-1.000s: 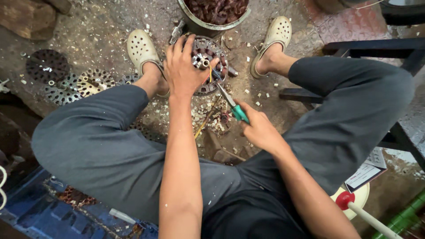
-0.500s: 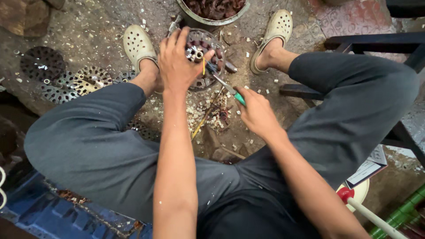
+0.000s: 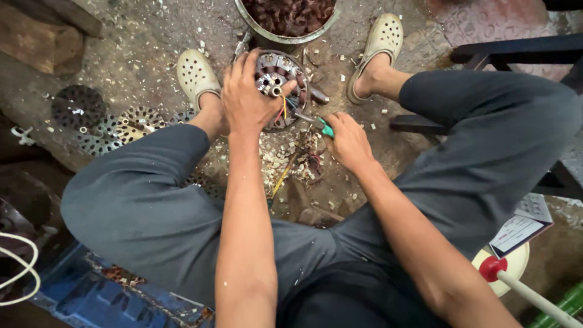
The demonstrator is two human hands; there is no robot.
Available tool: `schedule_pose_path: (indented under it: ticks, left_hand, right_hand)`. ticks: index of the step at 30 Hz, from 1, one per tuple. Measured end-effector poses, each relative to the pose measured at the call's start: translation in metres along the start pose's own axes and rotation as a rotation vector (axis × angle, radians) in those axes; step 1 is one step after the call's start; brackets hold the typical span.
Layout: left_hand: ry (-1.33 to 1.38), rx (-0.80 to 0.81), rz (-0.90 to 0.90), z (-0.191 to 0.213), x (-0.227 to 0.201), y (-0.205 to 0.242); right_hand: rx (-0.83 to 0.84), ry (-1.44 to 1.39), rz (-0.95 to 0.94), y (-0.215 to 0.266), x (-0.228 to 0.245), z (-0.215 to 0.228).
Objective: The person sits on the floor and uses pliers to pull copper wire coils out of a motor stator. The removed copper wire is placed into a nearby metal bucket.
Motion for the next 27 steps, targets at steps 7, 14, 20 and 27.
schedule_pose_path:
  ticks: [7, 14, 20, 27]
  left_hand:
    - [-0.047, 0.003, -0.015, 0.003, -0.004, -0.003]
    - [-0.045, 0.05, -0.063, 0.01, -0.005, -0.003]
    - [-0.048, 0.031, -0.056, 0.008, -0.007, -0.004]
    - [-0.058, 0.061, -0.03, 0.003, -0.001, -0.006]
  right_hand:
    - [0.623, -0.695, -0.589, -0.002, -0.034, -0.007]
    - [0.689, -1.159, -0.663, 0.015, -0.018, -0.03]
    - [-0.22, 0.155, 0.185, 0.032, 0.013, -0.019]
    - [0.237, -0.143, -0.199, 0.016, 0.017, -0.014]
Point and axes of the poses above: each hand's wrist, its own y-axis away from the middle knuckle, its own z-axis out of the back of the hand, x = y × z, the point moved 1 cm from there along -y, towards the middle knuckle, and after that the axes turned 10 degrees about z, right-handed, at the moved point
